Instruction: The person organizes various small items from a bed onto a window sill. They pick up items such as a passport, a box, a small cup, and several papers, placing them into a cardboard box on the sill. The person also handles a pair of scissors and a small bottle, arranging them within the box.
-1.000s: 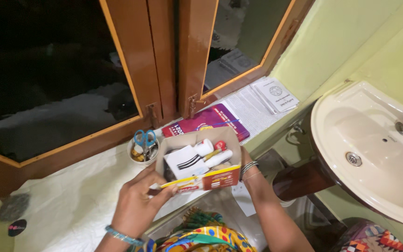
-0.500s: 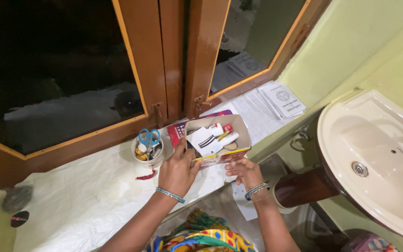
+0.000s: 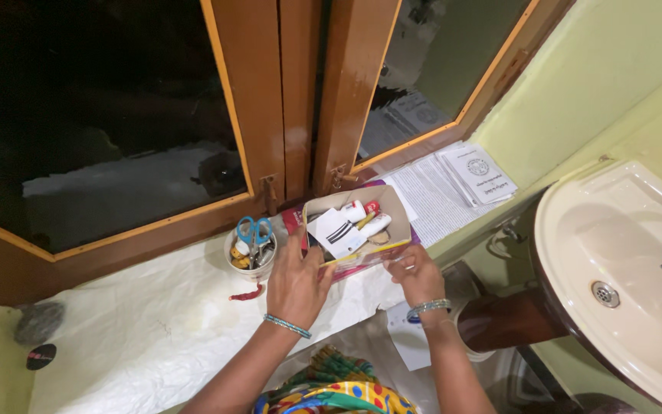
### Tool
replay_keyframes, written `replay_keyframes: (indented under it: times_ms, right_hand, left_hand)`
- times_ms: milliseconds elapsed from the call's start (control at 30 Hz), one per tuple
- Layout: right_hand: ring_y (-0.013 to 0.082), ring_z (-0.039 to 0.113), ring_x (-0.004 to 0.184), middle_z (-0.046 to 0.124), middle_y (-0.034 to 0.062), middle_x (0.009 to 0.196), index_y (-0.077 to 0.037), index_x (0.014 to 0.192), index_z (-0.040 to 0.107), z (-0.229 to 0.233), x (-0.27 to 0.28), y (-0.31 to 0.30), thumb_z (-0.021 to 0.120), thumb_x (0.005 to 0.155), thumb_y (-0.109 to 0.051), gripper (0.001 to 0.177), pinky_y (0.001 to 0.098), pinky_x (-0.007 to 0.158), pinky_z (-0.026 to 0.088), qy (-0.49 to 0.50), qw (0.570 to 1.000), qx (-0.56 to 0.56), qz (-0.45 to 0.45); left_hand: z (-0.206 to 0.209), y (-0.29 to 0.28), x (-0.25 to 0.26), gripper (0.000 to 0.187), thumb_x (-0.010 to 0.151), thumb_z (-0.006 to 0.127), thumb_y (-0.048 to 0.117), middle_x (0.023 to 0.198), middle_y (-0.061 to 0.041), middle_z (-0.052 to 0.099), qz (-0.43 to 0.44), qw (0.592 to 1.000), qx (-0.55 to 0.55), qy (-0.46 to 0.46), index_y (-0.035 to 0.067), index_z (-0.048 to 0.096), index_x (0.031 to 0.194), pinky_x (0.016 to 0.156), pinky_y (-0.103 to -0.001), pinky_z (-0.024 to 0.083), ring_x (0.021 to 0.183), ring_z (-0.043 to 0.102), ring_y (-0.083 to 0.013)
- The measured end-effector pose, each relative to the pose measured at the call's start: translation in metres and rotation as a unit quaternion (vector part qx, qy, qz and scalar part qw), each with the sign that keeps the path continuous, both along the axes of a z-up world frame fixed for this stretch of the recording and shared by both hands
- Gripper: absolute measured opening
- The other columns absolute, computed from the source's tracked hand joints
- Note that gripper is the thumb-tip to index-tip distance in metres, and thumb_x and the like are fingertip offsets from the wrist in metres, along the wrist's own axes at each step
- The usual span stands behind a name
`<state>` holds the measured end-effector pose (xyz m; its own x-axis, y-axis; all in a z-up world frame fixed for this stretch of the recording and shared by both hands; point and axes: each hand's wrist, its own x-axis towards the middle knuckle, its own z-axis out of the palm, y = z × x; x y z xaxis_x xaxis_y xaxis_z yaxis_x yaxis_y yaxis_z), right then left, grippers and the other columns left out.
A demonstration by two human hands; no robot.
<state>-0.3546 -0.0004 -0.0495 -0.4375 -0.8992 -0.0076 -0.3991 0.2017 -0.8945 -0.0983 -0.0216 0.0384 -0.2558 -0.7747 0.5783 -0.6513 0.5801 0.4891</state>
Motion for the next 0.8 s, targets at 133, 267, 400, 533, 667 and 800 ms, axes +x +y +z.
replay_keyframes:
  times_ms: [133, 267, 400, 533, 667, 800]
  right_hand:
    - [0.0181, 0.073, 0.063, 0.074, 0.0088, 0.078, -0.005, 0.105, 0.066, 0.027, 0.021, 0.0, 0.078, 0.083, -0.025, 0.033, 0.0326, 0.057, 0.057, 0.048, 0.997, -0.049, 0.018]
    - [0.0254, 0.073, 0.062, 0.072, 0.0117, 0.068, -0.003, 0.109, 0.062, 0.038, 0.028, -0.014, 0.075, 0.088, -0.033, 0.039, 0.0392, 0.061, 0.055, 0.166, 0.986, 0.015, 0.022]
    - [0.0282, 0.073, 0.064, 0.072, 0.0128, 0.067, -0.006, 0.117, 0.063, 0.036, 0.04, -0.014, 0.074, 0.086, -0.038, 0.046, 0.0425, 0.063, 0.055, 0.166, 0.986, 0.021, 0.026]
    - [0.0351, 0.069, 0.071, 0.072, 0.017, 0.077, -0.005, 0.12, 0.064, 0.031, 0.051, -0.002, 0.083, 0.082, -0.039, 0.054, 0.046, 0.064, 0.053, 0.262, 0.964, -0.02, -0.031]
    - [0.0292, 0.072, 0.069, 0.075, 0.013, 0.081, -0.01, 0.124, 0.062, 0.02, 0.058, 0.05, 0.076, 0.084, -0.028, 0.046, 0.0415, 0.066, 0.055, 0.137, 0.987, -0.018, -0.087]
    - [0.0276, 0.074, 0.074, 0.075, 0.0129, 0.088, -0.011, 0.116, 0.068, -0.014, 0.054, 0.127, 0.074, 0.086, -0.021, 0.033, 0.0396, 0.069, 0.057, 0.107, 0.987, 0.001, -0.121]
  left_hand:
    - [-0.004, 0.005, 0.003, 0.027, 0.079, 0.079, 0.016, 0.136, -0.033, 0.051, -0.009, 1.0, 0.024, 0.01, -0.002, 0.065, 0.093, 0.09, -0.051, 0.05, 0.108, 0.059, -0.0465]
    - [-0.002, 0.011, 0.011, 0.036, 0.08, 0.077, 0.013, 0.139, -0.032, 0.048, -0.013, 0.999, 0.042, 0.005, 0.002, 0.064, 0.112, 0.092, -0.052, 0.048, 0.113, 0.057, -0.047]
    - [0.001, 0.026, 0.02, 0.066, 0.079, 0.074, 0.011, 0.14, -0.033, 0.043, -0.019, 0.999, -0.004, 0.026, 0.0, 0.051, 0.139, 0.101, -0.055, 0.043, 0.123, 0.049, -0.0505]
    - [0.002, 0.047, 0.024, 0.07, 0.08, 0.073, 0.015, 0.142, -0.029, 0.043, -0.043, 0.999, 0.013, -0.011, 0.002, 0.048, 0.144, 0.099, -0.055, 0.039, 0.121, 0.048, -0.0459]
    - [-0.007, 0.068, 0.026, 0.063, 0.083, 0.072, 0.016, 0.146, -0.026, 0.043, -0.182, 0.982, 0.036, -0.029, 0.003, 0.051, 0.142, 0.101, -0.053, 0.039, 0.122, 0.048, -0.0429]
    - [-0.024, 0.091, 0.009, 0.054, 0.084, 0.07, 0.017, 0.15, -0.026, 0.041, -0.316, 0.942, 0.089, -0.069, 0.003, 0.055, 0.135, 0.1, -0.053, 0.04, 0.122, 0.048, -0.043]
